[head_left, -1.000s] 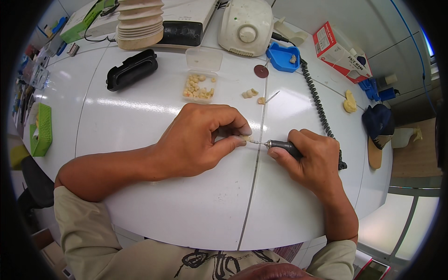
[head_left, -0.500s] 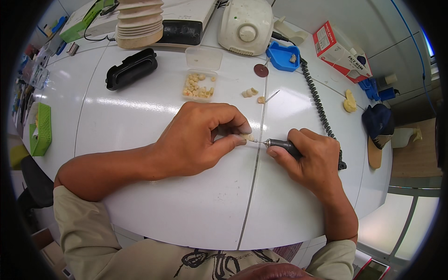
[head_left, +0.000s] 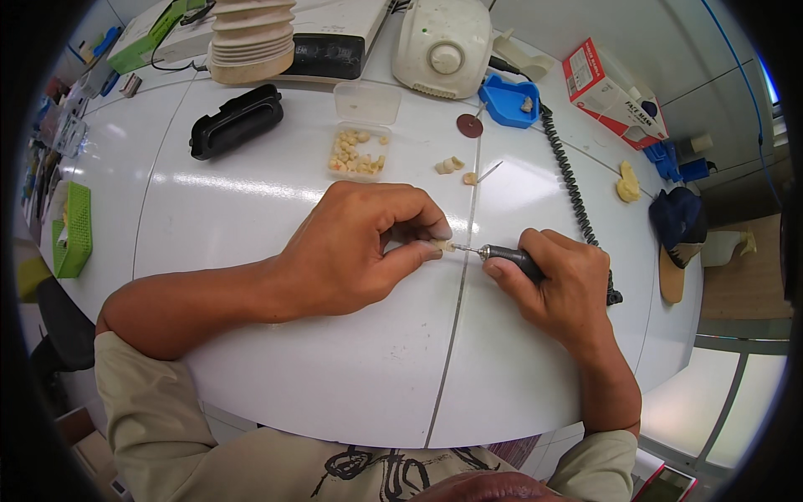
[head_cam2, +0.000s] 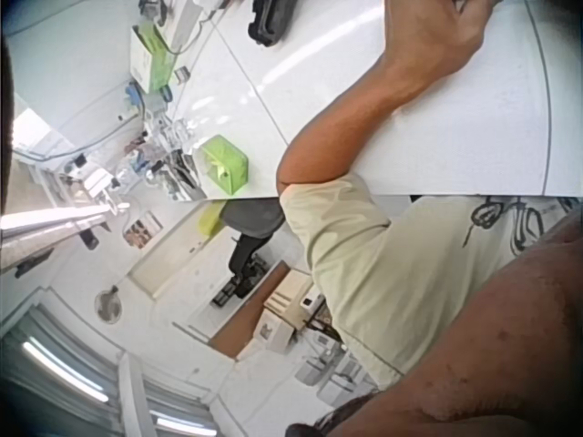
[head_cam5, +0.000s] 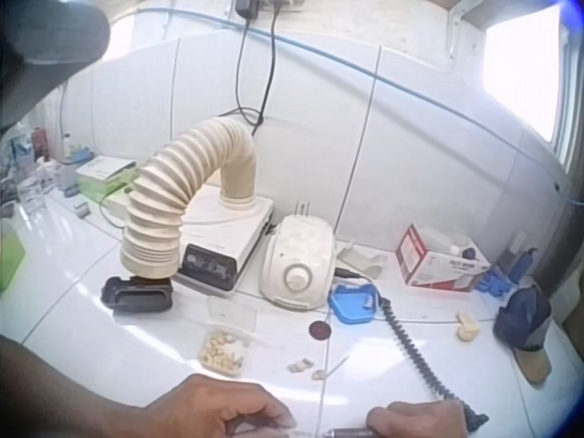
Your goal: The person holds a dental crown and uses a rotary tool to shape its surface while working over a bench.
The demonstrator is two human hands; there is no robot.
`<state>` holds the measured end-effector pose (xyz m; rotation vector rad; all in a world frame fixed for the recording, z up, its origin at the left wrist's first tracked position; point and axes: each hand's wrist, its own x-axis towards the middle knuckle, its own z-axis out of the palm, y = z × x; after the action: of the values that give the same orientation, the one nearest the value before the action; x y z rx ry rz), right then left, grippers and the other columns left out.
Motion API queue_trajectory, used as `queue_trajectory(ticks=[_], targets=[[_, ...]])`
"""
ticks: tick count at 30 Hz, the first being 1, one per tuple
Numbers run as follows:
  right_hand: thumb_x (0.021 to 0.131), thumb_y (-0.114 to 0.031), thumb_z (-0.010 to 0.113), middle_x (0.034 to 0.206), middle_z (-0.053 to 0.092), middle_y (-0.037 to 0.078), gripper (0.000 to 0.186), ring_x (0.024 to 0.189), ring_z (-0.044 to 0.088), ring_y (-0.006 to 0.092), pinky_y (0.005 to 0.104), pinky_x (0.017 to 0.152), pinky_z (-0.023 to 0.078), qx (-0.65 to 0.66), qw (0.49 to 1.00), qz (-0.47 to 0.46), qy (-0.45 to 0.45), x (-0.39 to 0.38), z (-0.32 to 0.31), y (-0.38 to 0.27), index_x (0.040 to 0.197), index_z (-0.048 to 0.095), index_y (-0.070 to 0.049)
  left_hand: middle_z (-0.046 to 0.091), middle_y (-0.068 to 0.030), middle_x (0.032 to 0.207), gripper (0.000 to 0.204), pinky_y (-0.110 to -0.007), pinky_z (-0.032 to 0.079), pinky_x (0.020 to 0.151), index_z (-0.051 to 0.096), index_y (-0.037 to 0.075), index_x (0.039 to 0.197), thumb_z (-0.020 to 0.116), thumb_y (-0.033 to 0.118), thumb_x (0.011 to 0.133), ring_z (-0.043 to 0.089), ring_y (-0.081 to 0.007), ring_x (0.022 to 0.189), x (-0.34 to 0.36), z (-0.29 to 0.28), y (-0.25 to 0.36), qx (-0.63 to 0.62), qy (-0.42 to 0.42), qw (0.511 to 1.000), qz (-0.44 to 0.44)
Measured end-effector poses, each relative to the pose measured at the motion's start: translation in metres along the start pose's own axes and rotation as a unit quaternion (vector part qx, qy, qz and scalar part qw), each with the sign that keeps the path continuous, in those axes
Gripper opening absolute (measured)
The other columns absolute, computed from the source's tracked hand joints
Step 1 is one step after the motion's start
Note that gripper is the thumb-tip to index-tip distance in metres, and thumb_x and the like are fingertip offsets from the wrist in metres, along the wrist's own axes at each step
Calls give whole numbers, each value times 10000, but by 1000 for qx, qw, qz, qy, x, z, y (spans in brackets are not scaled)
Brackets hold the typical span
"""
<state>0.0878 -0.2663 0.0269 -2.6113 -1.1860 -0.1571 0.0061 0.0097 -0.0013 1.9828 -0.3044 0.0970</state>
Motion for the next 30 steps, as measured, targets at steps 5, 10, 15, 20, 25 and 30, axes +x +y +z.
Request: queue_trajectory(ticks=[5,10,15,20,25,30], targets=[[924,-563,880,589,598,47,582,444,554,219,382,444,399,-1,1000,-10,3,0,0,1,707,655,-71,770,-60,942,168,-273,516,669,770,15,1100,849,44,955,662,-102,762,0,0,1,-3,3,1000,-6],[928,-572,874,588,596,45,589,438,542,211,383,442,395,-4,1000,3,-4,0,-1,0,708,659,-69,768,-66,955,160,-275,522,680,770,11,1100,841,35,958,669,-105,780,0,0,1,-6,0,1000,-4],[927,-576,874,587,598,45,590,439,545,205,376,441,391,-5,1000,4,-2,0,0,0,709,663,-70,766,-68,959,155,-280,527,685,770,12,1099,835,24,958,672,-111,785,0,0,1,-2,2,1000,5],[923,-577,877,584,597,43,589,438,543,207,372,442,390,-11,1000,-4,-7,0,-2,-1,711,666,-70,767,-77,970,151,-284,535,696,769,6,1096,827,13,957,680,-121,789,0,0,0,-3,2,1000,8],[916,-584,879,589,606,38,585,440,561,218,373,448,404,-6,1000,9,5,-1,2,1,713,669,-77,766,-83,973,145,-286,540,702,766,0,1097,818,5,962,685,-126,794,0,0,-2,-2,3,1000,17],[911,-601,875,592,610,37,597,443,572,220,377,449,412,-20,1000,-7,-8,-1,-2,0,712,660,-81,764,-84,972,149,-285,541,705,762,-1,1097,819,-1,959,686,-125,798,1,0,-2,1,5,1000,27]])
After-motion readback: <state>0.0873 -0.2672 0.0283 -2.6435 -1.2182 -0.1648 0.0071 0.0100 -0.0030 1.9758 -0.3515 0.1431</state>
